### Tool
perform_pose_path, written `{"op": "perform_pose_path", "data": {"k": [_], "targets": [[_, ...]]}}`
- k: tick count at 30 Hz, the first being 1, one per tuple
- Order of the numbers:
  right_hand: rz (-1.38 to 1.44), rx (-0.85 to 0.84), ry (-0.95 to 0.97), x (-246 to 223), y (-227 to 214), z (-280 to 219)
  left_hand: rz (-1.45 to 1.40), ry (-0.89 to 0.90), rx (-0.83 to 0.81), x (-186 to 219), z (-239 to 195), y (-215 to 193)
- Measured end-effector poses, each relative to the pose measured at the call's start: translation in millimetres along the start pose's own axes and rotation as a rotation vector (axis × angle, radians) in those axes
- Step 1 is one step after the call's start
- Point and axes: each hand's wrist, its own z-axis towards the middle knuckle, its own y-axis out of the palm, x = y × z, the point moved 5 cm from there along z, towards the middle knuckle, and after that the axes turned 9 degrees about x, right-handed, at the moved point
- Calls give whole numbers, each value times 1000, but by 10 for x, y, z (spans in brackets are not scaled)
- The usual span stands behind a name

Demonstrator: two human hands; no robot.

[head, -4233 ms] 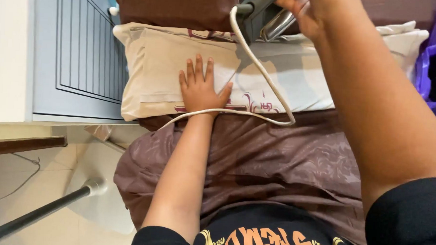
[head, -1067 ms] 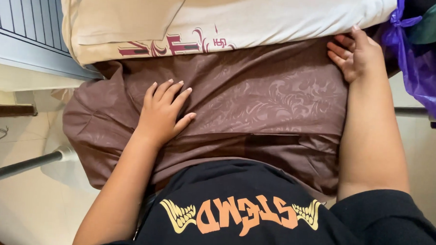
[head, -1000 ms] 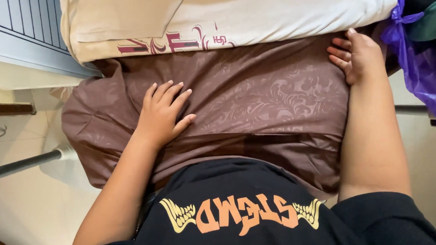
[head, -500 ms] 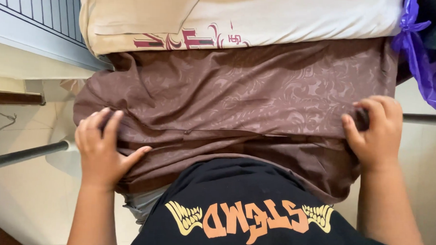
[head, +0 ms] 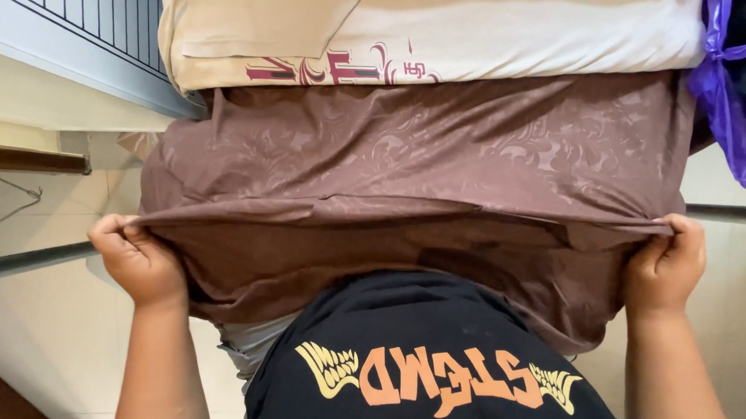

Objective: The person irons a beige t-shirt laid out on a brown patterned surface, likely a bed or floor covering. They use a steam iron to smooth the fabric, frequently adjusting the shirt's position and sleeves with their hands to ensure even coverage.

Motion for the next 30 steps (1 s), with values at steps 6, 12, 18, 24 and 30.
{"op": "perform_pose_path", "data": {"k": [6, 12, 18, 24, 30], "targets": [[-214, -198, -64, 494, -91, 148, 389, -190, -492, 73, 297, -343], [-130, -627, 275, -70, -204, 623, 472, -644, -1042, 331, 375, -321], [-217, -819, 636, 377, -447, 497, 522, -764, -1143, 378, 246, -489], [-734, -1229, 924, 889, -518, 34, 357, -918, -1164, 192, 24, -465], [156, -476, 1434, 431, -194, -329, 486, -1139, -985, -631, -121, -424]]}}
